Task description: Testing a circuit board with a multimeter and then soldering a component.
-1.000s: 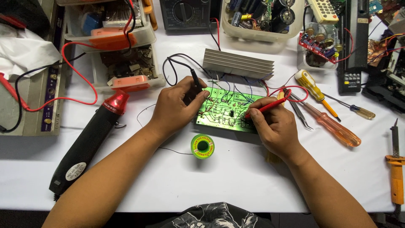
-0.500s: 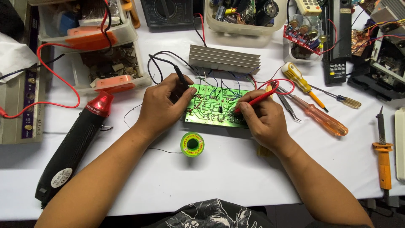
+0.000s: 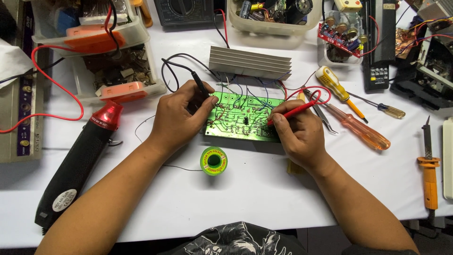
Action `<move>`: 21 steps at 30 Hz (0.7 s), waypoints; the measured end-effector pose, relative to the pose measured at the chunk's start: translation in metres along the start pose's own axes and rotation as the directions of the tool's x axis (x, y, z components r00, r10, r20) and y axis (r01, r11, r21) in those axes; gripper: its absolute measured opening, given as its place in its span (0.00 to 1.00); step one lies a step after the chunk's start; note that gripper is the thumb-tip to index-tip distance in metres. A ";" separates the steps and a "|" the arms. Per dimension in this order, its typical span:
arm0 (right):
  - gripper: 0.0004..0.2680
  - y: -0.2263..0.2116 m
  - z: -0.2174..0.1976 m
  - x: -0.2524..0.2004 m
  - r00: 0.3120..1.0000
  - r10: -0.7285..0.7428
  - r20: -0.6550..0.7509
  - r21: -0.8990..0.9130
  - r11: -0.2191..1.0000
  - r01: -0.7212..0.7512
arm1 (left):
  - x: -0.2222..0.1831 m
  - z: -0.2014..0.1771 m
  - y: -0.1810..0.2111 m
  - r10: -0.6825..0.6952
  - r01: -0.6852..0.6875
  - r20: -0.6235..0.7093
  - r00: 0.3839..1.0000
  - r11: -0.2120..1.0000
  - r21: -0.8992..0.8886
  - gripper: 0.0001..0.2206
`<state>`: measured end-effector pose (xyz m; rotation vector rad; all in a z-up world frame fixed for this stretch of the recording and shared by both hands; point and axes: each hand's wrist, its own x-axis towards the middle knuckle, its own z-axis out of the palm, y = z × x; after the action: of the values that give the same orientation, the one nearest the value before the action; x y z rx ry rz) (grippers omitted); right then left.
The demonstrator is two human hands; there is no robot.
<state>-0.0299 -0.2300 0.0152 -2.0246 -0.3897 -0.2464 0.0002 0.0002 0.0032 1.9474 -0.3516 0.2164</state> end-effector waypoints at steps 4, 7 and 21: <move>0.04 0.000 0.001 0.001 1.000 0.013 0.011 0.004 1.000 -0.013 | 0.000 0.000 0.001 0.008 -0.008 0.003 1.000 1.000 0.010 0.04; 0.03 0.001 0.000 0.000 0.999 0.029 0.021 0.010 1.000 -0.030 | 0.000 0.000 0.001 0.008 -0.008 0.001 1.000 1.000 0.000 0.04; 0.03 0.002 0.000 -0.001 0.999 0.028 0.032 -0.059 0.998 -0.026 | -0.001 0.002 -0.002 0.060 -0.060 -0.055 0.997 0.998 0.008 0.06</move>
<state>-0.0299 -0.2310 0.0127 -2.0923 -0.3793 -0.2096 0.0001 -0.0009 -0.0002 1.9347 -0.3736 0.3098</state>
